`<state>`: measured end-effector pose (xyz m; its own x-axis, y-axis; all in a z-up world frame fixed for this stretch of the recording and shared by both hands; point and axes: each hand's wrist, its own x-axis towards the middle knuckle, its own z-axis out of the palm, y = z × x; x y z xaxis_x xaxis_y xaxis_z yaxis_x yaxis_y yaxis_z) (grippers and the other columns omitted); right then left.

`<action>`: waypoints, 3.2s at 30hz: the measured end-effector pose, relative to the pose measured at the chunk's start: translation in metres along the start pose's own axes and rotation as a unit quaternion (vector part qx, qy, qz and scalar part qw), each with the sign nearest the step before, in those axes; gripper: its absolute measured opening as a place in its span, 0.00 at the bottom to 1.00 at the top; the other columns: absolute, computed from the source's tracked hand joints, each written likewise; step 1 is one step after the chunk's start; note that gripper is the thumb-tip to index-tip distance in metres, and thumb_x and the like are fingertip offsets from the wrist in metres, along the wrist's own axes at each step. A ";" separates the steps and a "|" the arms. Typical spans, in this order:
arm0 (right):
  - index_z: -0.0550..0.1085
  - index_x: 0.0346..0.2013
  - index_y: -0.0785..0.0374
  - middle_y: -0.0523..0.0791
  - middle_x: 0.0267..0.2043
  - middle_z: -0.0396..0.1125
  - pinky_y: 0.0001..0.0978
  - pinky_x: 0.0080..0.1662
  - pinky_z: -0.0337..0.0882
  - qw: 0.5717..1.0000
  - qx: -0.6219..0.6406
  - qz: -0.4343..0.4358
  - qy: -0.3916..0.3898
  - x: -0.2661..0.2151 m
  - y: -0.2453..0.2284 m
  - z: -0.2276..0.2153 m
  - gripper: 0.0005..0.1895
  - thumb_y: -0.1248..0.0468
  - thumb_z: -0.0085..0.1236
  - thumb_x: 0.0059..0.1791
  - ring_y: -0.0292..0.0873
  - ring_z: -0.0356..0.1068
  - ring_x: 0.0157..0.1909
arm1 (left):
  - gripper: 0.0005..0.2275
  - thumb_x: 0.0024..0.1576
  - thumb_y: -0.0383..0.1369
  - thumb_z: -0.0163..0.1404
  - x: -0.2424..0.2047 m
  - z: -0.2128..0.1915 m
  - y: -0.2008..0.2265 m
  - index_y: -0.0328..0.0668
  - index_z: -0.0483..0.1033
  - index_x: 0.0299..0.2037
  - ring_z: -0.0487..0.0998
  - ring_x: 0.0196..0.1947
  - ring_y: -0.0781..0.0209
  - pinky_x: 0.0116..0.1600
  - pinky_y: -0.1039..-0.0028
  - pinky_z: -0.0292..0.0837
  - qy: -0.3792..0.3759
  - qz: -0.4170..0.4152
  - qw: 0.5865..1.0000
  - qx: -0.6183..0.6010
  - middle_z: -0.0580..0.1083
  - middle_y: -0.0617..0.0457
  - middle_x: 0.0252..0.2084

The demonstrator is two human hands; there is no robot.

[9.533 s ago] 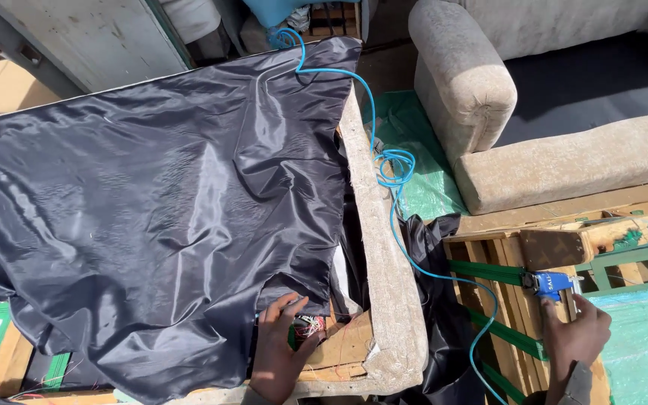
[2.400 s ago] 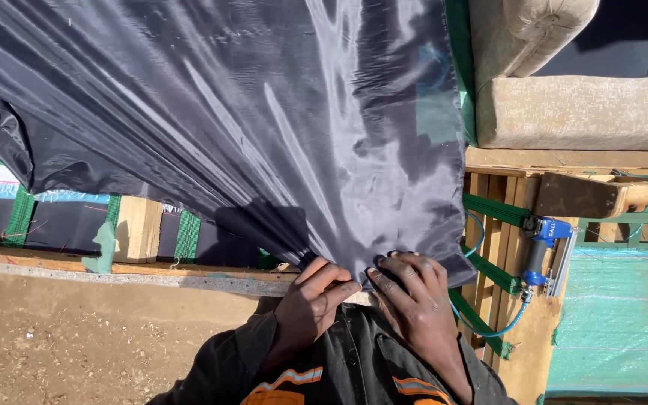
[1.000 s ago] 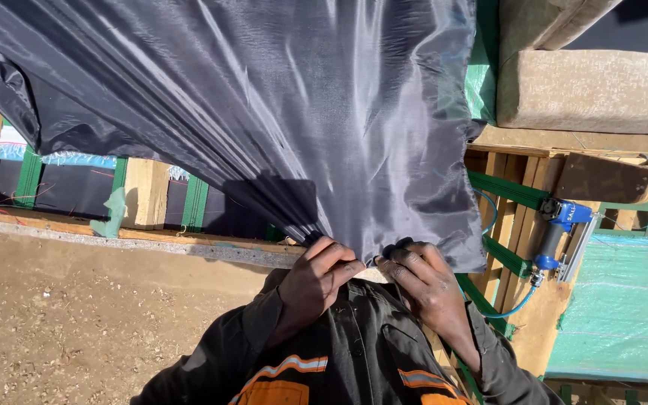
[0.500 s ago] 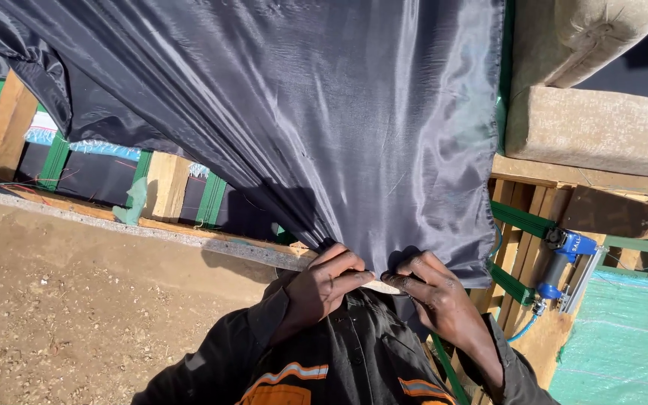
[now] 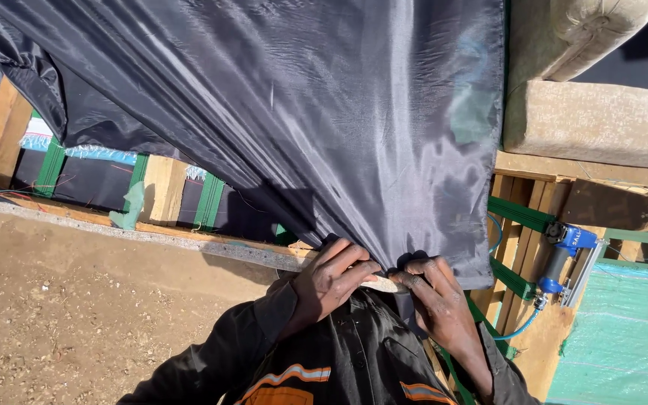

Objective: Securing a black fabric lining to the underside of a wooden furniture frame using a pneumatic staple gun.

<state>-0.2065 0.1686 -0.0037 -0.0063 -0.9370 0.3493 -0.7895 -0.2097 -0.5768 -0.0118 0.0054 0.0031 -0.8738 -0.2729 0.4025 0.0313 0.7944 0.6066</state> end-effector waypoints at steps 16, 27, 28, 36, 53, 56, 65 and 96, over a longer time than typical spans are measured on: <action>0.77 0.45 0.67 0.50 0.55 0.71 0.41 0.52 0.69 0.988 -0.097 -0.049 0.107 0.026 -0.014 -0.002 0.08 0.67 0.59 0.53 0.54 0.66 0.54 | 0.04 0.62 0.15 0.52 0.015 -0.013 0.009 0.24 0.78 0.43 0.70 0.40 0.48 0.48 0.59 0.75 0.072 0.105 0.991 0.042 0.72 0.42 0.39; 0.82 0.44 0.62 0.52 0.47 0.69 0.54 0.45 0.72 0.997 0.076 0.022 0.009 0.049 -0.029 -0.029 0.11 0.65 0.63 0.47 0.60 0.67 0.46 | 0.23 0.70 0.39 0.25 -0.007 0.015 -0.025 0.33 0.75 0.43 0.68 0.38 0.47 0.46 0.63 0.73 0.030 0.067 0.991 -0.111 0.64 0.45 0.37; 0.82 0.44 0.62 0.52 0.47 0.69 0.54 0.45 0.72 0.997 0.077 0.023 0.006 0.045 -0.023 -0.021 0.11 0.65 0.63 0.47 0.60 0.67 0.46 | 0.23 0.70 0.39 0.25 -0.007 0.014 -0.023 0.33 0.75 0.43 0.68 0.38 0.47 0.46 0.63 0.73 0.032 0.065 0.991 -0.112 0.64 0.45 0.37; 0.83 0.47 0.55 0.45 0.41 0.72 0.46 0.45 0.75 0.992 0.007 -0.026 0.127 0.033 -0.008 -0.002 0.14 0.61 0.68 0.46 0.53 0.72 0.45 | 0.12 0.68 0.26 0.37 0.003 0.003 -0.010 0.33 0.76 0.41 0.69 0.34 0.46 0.42 0.64 0.74 0.088 0.087 0.989 -0.083 0.66 0.46 0.35; 0.83 0.39 0.63 0.48 0.26 0.66 0.47 0.34 0.72 0.984 0.150 0.046 0.080 0.046 -0.015 -0.021 0.07 0.72 0.60 0.48 0.54 0.68 0.30 | 0.08 0.67 0.26 0.45 0.008 -0.007 -0.023 0.39 0.79 0.42 0.68 0.34 0.52 0.42 0.64 0.70 0.019 0.058 0.994 -0.090 0.65 0.51 0.33; 0.82 0.40 0.66 0.50 0.27 0.65 0.48 0.35 0.71 0.987 0.121 0.054 0.091 0.049 -0.024 -0.019 0.07 0.73 0.61 0.48 0.56 0.68 0.32 | 0.13 0.67 0.23 0.39 0.016 -0.016 -0.008 0.42 0.79 0.50 0.66 0.31 0.57 0.45 0.65 0.72 -0.039 -0.031 0.994 -0.100 0.67 0.49 0.32; 0.83 0.35 0.62 0.47 0.29 0.66 0.41 0.36 0.72 0.985 0.063 0.019 0.162 0.038 -0.018 -0.005 0.04 0.72 0.64 0.48 0.52 0.68 0.32 | 0.04 0.66 0.29 0.48 0.009 -0.002 -0.012 0.44 0.77 0.40 0.67 0.33 0.54 0.41 0.68 0.71 0.062 0.074 0.995 0.021 0.65 0.54 0.33; 0.82 0.36 0.60 0.49 0.34 0.67 0.50 0.42 0.71 0.993 0.076 -0.069 0.066 0.021 -0.001 -0.005 0.13 0.72 0.49 0.54 0.58 0.66 0.37 | 0.13 0.70 0.34 0.32 -0.008 0.018 -0.024 0.39 0.70 0.41 0.63 0.34 0.49 0.40 0.65 0.68 0.016 0.101 0.991 -0.087 0.62 0.48 0.37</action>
<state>-0.2089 0.1506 0.0082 0.0068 -0.8535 0.5211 -0.6876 -0.3824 -0.6173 -0.0147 -0.0016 -0.0271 -0.8249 -0.1375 0.5482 0.2897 0.7300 0.6190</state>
